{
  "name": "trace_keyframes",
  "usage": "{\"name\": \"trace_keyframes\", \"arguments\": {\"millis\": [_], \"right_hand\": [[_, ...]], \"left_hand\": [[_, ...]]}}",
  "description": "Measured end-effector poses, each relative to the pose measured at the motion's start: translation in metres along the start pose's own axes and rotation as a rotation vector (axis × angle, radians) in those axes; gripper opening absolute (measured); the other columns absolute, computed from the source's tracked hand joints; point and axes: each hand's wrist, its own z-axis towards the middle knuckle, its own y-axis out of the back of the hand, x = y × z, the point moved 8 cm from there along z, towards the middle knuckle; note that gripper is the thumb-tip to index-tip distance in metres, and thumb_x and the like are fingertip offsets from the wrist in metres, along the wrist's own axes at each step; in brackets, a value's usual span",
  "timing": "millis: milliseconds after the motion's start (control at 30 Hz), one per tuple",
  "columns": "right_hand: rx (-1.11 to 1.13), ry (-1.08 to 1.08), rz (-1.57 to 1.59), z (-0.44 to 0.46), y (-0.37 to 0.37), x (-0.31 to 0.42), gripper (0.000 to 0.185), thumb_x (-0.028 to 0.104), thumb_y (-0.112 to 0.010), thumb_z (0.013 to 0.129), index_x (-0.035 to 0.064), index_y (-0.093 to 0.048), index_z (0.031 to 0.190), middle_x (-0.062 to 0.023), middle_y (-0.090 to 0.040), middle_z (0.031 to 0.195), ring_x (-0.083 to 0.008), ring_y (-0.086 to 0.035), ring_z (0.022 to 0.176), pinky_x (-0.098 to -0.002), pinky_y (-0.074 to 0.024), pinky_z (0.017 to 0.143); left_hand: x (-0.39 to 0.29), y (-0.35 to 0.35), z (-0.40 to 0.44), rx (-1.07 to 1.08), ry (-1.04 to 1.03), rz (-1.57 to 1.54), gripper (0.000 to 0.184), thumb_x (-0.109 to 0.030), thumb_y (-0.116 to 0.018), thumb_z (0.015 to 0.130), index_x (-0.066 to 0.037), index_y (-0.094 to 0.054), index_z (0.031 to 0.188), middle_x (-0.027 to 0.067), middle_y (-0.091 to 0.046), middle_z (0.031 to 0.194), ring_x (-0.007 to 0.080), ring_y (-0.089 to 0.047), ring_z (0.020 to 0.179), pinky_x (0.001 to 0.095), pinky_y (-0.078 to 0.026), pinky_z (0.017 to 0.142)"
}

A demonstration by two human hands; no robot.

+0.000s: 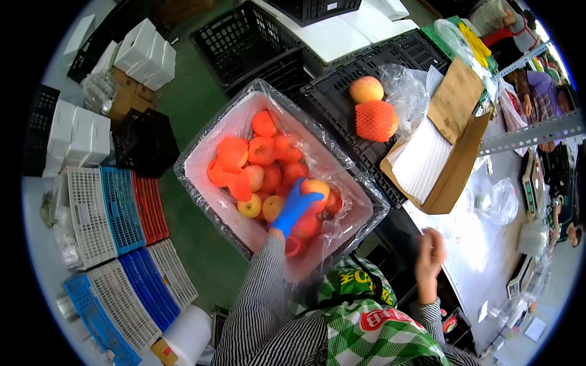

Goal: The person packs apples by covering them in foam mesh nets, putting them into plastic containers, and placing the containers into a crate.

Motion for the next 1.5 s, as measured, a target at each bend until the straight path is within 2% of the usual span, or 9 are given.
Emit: {"name": "trace_keyframes", "arguments": {"millis": [167,267,433,533,633,767,967,1233,1500], "right_hand": [[0.662,-0.405,0.768,-0.015,-0.190,0.071,0.064,0.014,-0.068,0.088,0.0001,-0.034,0.140,-0.0135,-0.053,0.128,-0.0191,-0.055,0.113,-0.0318,-0.0497,0.091],[0.694,-0.496,0.973,-0.017,-0.227,0.072,0.074,0.016,-0.074,0.083,0.0019,-0.031,0.141,-0.0130,-0.051,0.129,-0.0199,-0.052,0.118,-0.0342,-0.0447,0.099],[0.580,-0.174,0.767,-0.005,-0.203,0.086,0.088,0.014,-0.082,0.071,0.0039,-0.032,0.142,-0.0123,-0.047,0.133,-0.0205,-0.049,0.121,-0.0350,-0.0414,0.102],[0.550,-0.119,0.774,-0.007,-0.189,0.080,0.094,0.013,-0.085,0.066,0.0048,-0.031,0.143,-0.0120,-0.046,0.134,-0.0210,-0.047,0.123,-0.0350,-0.0395,0.104],[0.552,-0.076,0.823,-0.006,-0.171,0.079,0.098,0.014,-0.086,0.064,0.0056,-0.030,0.144,-0.0115,-0.044,0.135,-0.0207,-0.046,0.125,-0.0347,-0.0383,0.105],[0.575,-0.120,0.947,-0.009,-0.149,0.068,0.099,0.012,-0.085,0.062,0.0046,-0.030,0.144,-0.0105,-0.046,0.135,-0.0205,-0.048,0.123,-0.0352,-0.0379,0.106],[0.655,-0.443,1.632,-0.046,-0.137,0.046,0.095,0.013,-0.082,0.063,0.0026,-0.032,0.143,-0.0110,-0.048,0.135,-0.0221,-0.050,0.123,-0.0360,-0.0399,0.105],[0.300,0.029,0.797,-0.028,-0.049,0.042,0.101,0.017,-0.086,0.061,0.0023,-0.028,0.143,-0.0121,-0.044,0.134,-0.0207,-0.046,0.124,-0.0344,-0.0370,0.105],[0.079,0.147,0.677,-0.041,0.009,0.021,0.101,0.020,-0.086,0.062,0.0018,-0.027,0.142,-0.0142,-0.044,0.133,-0.0242,-0.047,0.123,-0.0359,-0.0371,0.105]], "left_hand": [[-0.077,-0.015,-0.074,0.125,-0.158,-0.207,0.073,-0.017,-0.069,0.077,-0.003,-0.036,0.141,0.0109,-0.042,0.138,0.0233,-0.040,0.130,0.0354,-0.034,0.109],[-0.107,-0.033,-0.102,-0.041,-0.267,-0.193,0.065,-0.026,-0.057,0.088,-0.003,-0.035,0.145,0.0121,-0.040,0.145,0.0230,-0.033,0.137,0.0362,-0.025,0.114],[-0.134,-0.037,-0.139,-0.474,-0.680,0.447,0.039,-0.014,-0.045,0.098,-0.001,-0.045,0.135,0.0168,-0.048,0.133,0.0274,-0.047,0.123,0.0357,-0.037,0.103],[-0.127,-0.037,-0.143,-0.618,-0.463,0.344,0.025,-0.010,-0.047,0.098,0.000,-0.062,0.115,0.0109,-0.064,0.101,0.0199,-0.060,0.090,0.0310,-0.048,0.082],[-0.116,-0.038,-0.137,-0.585,-0.339,0.345,0.023,-0.012,-0.048,0.099,0.000,-0.063,0.112,0.0109,-0.065,0.097,0.0213,-0.061,0.087,0.0302,-0.048,0.079],[-0.068,-0.064,-0.121,-0.182,0.181,-0.865,0.029,-0.012,-0.044,0.099,0.002,-0.054,0.122,0.0146,-0.058,0.124,0.0246,-0.058,0.110,0.0359,-0.048,0.095],[-0.069,-0.097,-0.114,0.066,0.189,-0.753,0.038,-0.027,-0.040,0.100,-0.001,-0.052,0.125,0.0123,-0.057,0.124,0.0240,-0.051,0.120,0.0380,-0.038,0.107],[-0.146,-0.177,-0.167,0.215,-0.471,0.195,0.075,-0.024,-0.066,0.085,0.002,-0.029,0.145,0.0202,-0.044,0.139,0.0304,-0.046,0.127,0.0413,-0.040,0.104],[-0.147,-0.242,-0.181,0.354,-0.339,0.224,0.076,-0.020,-0.065,0.086,0.002,-0.024,0.146,0.0224,-0.041,0.140,0.0291,-0.045,0.127,0.0395,-0.038,0.106]]}}
